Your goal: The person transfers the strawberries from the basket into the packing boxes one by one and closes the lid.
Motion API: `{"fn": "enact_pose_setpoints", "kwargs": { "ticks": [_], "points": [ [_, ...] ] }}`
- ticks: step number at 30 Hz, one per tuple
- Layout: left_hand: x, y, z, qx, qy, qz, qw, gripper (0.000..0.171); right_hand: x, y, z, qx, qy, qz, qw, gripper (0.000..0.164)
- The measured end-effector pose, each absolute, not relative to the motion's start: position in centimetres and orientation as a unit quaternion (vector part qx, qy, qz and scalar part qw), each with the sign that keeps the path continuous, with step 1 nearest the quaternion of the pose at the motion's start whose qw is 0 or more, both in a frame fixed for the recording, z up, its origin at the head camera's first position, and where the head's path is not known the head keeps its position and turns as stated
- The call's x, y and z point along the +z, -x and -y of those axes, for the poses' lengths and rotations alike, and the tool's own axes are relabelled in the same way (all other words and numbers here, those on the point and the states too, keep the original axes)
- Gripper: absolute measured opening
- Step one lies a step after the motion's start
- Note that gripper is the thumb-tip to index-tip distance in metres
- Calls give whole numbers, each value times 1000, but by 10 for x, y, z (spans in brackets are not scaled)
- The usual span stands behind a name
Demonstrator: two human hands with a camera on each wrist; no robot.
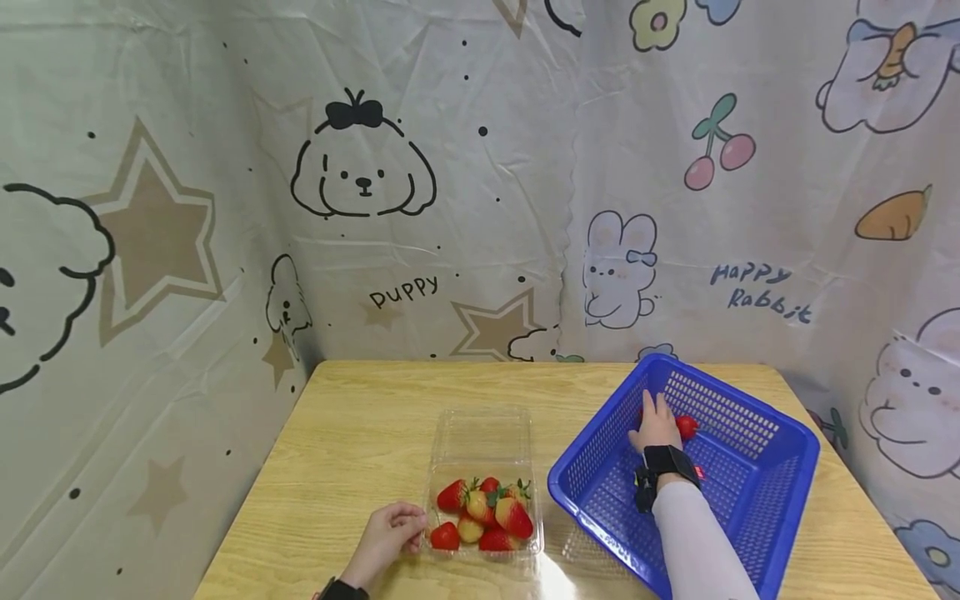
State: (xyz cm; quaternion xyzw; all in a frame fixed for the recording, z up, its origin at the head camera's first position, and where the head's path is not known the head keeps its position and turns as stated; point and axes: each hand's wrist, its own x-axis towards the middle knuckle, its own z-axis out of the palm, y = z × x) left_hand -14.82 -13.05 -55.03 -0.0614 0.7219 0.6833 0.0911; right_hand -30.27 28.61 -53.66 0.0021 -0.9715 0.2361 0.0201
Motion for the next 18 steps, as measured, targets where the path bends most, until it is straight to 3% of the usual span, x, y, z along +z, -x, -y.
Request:
{"fn": "enact_pose_setpoints", "kwargs": {
  "ticks": [6,18],
  "points": [
    [-552,147,131,682,65,-722,96,24,-549,300,-288,231,12,973,-22,64],
    [-550,148,132,684,59,-721,94,24,-549,296,-281,251,25,967,23,47]
  ]
}}
